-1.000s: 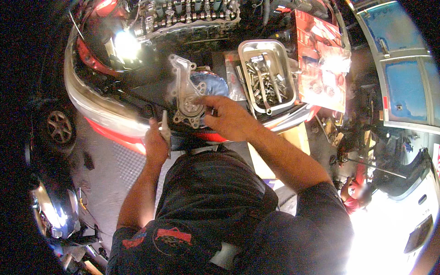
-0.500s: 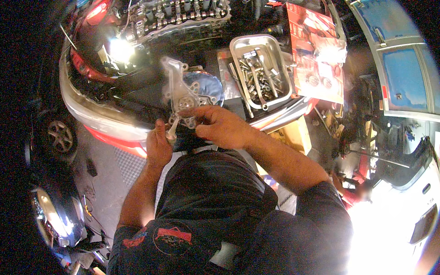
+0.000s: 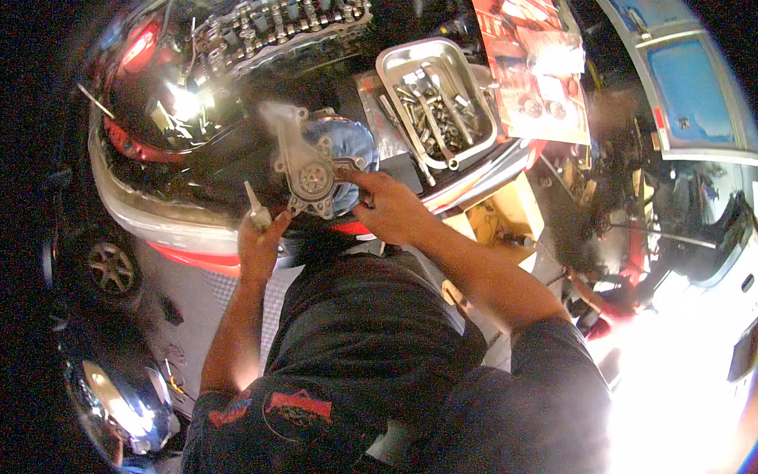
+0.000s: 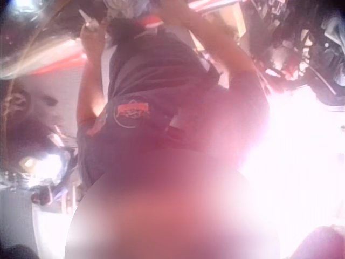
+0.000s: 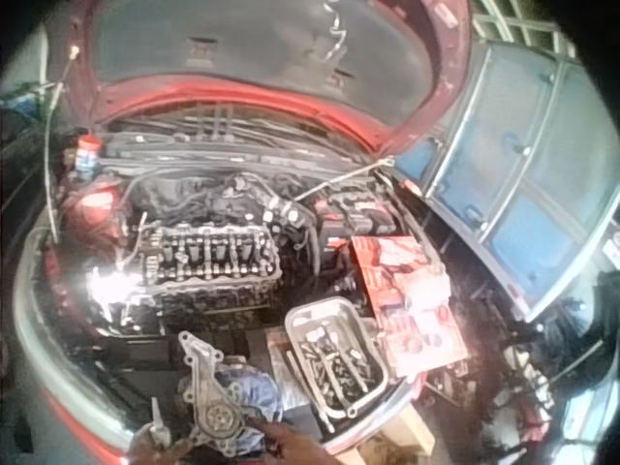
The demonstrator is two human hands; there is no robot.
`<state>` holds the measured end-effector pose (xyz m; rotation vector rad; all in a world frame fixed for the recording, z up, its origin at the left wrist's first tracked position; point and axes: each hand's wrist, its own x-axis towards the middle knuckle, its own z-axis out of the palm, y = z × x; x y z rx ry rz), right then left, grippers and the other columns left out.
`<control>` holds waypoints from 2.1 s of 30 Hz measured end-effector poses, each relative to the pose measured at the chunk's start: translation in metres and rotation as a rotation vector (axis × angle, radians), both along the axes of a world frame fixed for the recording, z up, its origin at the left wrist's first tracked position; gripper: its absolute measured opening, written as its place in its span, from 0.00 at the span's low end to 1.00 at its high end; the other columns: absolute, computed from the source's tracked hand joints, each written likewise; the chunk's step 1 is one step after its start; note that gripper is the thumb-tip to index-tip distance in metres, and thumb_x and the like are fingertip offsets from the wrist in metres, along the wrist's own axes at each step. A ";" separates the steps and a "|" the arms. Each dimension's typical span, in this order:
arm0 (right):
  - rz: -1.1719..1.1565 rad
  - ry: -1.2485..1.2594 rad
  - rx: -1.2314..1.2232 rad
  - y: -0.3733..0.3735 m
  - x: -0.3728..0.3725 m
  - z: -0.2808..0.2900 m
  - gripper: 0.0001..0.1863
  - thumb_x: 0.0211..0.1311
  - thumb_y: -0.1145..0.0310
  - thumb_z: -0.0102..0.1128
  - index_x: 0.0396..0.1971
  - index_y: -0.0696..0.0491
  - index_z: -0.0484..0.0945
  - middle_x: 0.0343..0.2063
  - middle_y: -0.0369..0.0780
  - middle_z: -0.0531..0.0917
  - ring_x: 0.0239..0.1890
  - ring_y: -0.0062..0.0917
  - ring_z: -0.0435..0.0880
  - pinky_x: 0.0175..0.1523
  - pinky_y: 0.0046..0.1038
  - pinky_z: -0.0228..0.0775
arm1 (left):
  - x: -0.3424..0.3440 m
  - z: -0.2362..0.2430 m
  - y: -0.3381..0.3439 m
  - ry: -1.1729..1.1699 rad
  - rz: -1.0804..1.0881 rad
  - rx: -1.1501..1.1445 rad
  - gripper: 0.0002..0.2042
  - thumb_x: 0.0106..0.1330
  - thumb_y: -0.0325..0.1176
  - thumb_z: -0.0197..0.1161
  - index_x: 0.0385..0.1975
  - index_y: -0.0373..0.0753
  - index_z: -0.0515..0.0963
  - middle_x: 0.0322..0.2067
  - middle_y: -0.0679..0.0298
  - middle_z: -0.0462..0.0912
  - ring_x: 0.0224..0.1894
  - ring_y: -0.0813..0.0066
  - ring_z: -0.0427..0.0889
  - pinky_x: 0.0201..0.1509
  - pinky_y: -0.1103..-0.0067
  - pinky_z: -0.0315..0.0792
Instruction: The person applies sealant from a tube onto a metal engine component resting on the car's front end. They then pick up bolts from a tray and place them into the holes of the component before setting it aside.
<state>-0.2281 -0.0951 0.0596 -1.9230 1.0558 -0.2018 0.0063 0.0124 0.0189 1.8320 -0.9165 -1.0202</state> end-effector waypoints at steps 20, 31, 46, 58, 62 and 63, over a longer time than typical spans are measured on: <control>-0.173 0.198 -0.242 0.040 0.021 -0.016 0.33 0.55 0.69 0.58 0.65 0.40 0.68 0.41 0.47 0.76 0.44 0.45 0.81 0.49 0.44 0.77 | 0.013 -0.030 -0.013 0.760 0.047 0.117 0.11 0.61 0.31 0.67 0.39 0.32 0.78 0.35 0.56 0.85 0.35 0.65 0.86 0.37 0.76 0.79; -0.230 0.184 -0.272 0.065 0.037 -0.006 0.37 0.53 0.75 0.55 0.67 0.43 0.66 0.37 0.47 0.77 0.42 0.43 0.81 0.48 0.40 0.76 | 0.008 -0.035 -0.007 0.823 0.090 0.109 0.13 0.61 0.32 0.66 0.42 0.32 0.76 0.37 0.56 0.85 0.37 0.65 0.86 0.39 0.74 0.79; -0.186 0.332 -0.337 0.061 0.039 -0.001 0.37 0.52 0.72 0.59 0.67 0.38 0.67 0.36 0.43 0.76 0.43 0.39 0.80 0.47 0.39 0.77 | 0.002 -0.036 -0.005 0.821 0.107 0.124 0.14 0.60 0.34 0.69 0.40 0.33 0.77 0.36 0.57 0.86 0.35 0.67 0.86 0.35 0.77 0.78; -0.118 0.389 -0.256 0.071 0.038 -0.005 0.38 0.53 0.72 0.58 0.67 0.37 0.66 0.38 0.45 0.77 0.43 0.40 0.81 0.47 0.40 0.77 | -0.010 -0.034 -0.003 0.875 0.161 0.141 0.15 0.62 0.34 0.66 0.45 0.34 0.75 0.39 0.58 0.85 0.40 0.66 0.85 0.41 0.74 0.76; -0.157 0.094 -0.196 0.076 0.037 -0.007 0.34 0.52 0.75 0.56 0.63 0.43 0.72 0.35 0.45 0.77 0.39 0.39 0.81 0.46 0.37 0.75 | -0.019 -0.037 0.000 0.929 0.163 0.187 0.14 0.65 0.36 0.65 0.44 0.35 0.76 0.37 0.59 0.85 0.34 0.68 0.85 0.35 0.77 0.76; -0.207 0.017 -0.178 0.076 0.036 -0.006 0.33 0.53 0.76 0.56 0.63 0.44 0.72 0.34 0.43 0.77 0.37 0.36 0.80 0.45 0.35 0.75 | -0.018 -0.038 0.002 0.824 0.098 0.155 0.15 0.67 0.40 0.62 0.44 0.35 0.76 0.35 0.59 0.85 0.32 0.69 0.84 0.33 0.78 0.75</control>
